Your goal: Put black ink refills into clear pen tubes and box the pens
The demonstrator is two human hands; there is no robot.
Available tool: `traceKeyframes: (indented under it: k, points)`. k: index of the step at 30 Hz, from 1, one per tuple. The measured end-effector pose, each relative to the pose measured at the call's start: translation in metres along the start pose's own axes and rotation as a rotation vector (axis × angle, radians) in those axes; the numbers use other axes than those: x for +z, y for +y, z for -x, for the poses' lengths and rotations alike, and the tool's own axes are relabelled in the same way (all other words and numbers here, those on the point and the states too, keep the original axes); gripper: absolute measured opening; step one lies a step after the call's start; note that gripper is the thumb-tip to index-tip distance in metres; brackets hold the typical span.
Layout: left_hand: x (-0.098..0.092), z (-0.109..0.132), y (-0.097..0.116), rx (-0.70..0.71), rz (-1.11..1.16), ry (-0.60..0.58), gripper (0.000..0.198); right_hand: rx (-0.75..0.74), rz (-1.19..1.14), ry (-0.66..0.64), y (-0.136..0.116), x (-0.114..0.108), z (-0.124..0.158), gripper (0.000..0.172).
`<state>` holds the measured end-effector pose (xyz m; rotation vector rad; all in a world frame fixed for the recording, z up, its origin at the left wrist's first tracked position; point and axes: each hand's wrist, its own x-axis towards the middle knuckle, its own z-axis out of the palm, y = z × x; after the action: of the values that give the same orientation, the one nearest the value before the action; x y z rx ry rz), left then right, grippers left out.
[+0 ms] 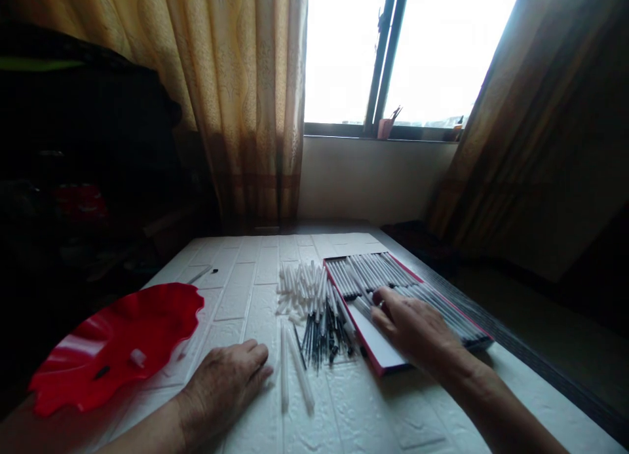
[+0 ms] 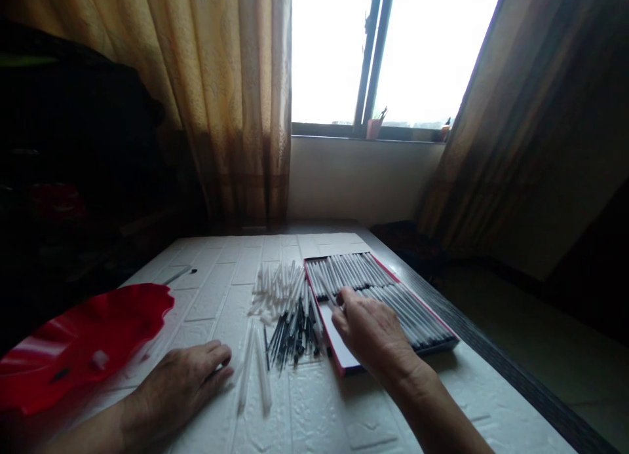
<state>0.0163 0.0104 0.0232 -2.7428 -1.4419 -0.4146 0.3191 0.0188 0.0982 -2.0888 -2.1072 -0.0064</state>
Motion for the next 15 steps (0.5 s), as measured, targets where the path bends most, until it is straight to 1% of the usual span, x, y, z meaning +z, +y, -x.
traceKeyframes:
  k: [2,4,6,7,8,9,11,13,15]
  points:
    - [0.003,-0.004,0.003,0.009,0.029,0.022,0.019,-0.157,-0.248,0.047,-0.017,0.006,0.005,0.019]
    - [0.008,-0.004,0.003,0.017,0.068,0.063,0.02,-0.286,-0.51,0.05,-0.038,0.019,0.01,0.018]
    - [0.014,0.0,-0.002,0.004,0.109,0.128,0.023,-0.334,-0.724,0.015,-0.057,0.038,0.016,0.017]
    - [0.017,0.003,-0.005,-0.009,0.124,0.17,0.024,-0.333,-0.776,-0.012,-0.063,0.047,0.019,0.015]
    - [0.018,0.006,-0.009,-0.023,0.132,0.216,0.024,-0.322,-0.773,-0.024,-0.067,0.057,0.021,0.012]
    - [0.019,0.009,-0.013,-0.035,0.133,0.262,0.022,-0.307,-0.755,-0.016,-0.069,0.065,0.024,0.011]
    - [0.019,0.012,-0.018,-0.033,0.12,0.341,0.018,-0.324,-0.745,-0.028,-0.067,0.08,0.026,0.012]
    - [0.018,0.013,-0.021,0.039,0.075,0.409,0.025,-0.353,-0.799,-0.03,-0.063,0.09,0.027,0.014]
    - [0.017,0.01,-0.02,0.175,0.001,0.465,0.034,-0.368,-0.905,-0.053,-0.061,0.098,0.025,0.019]
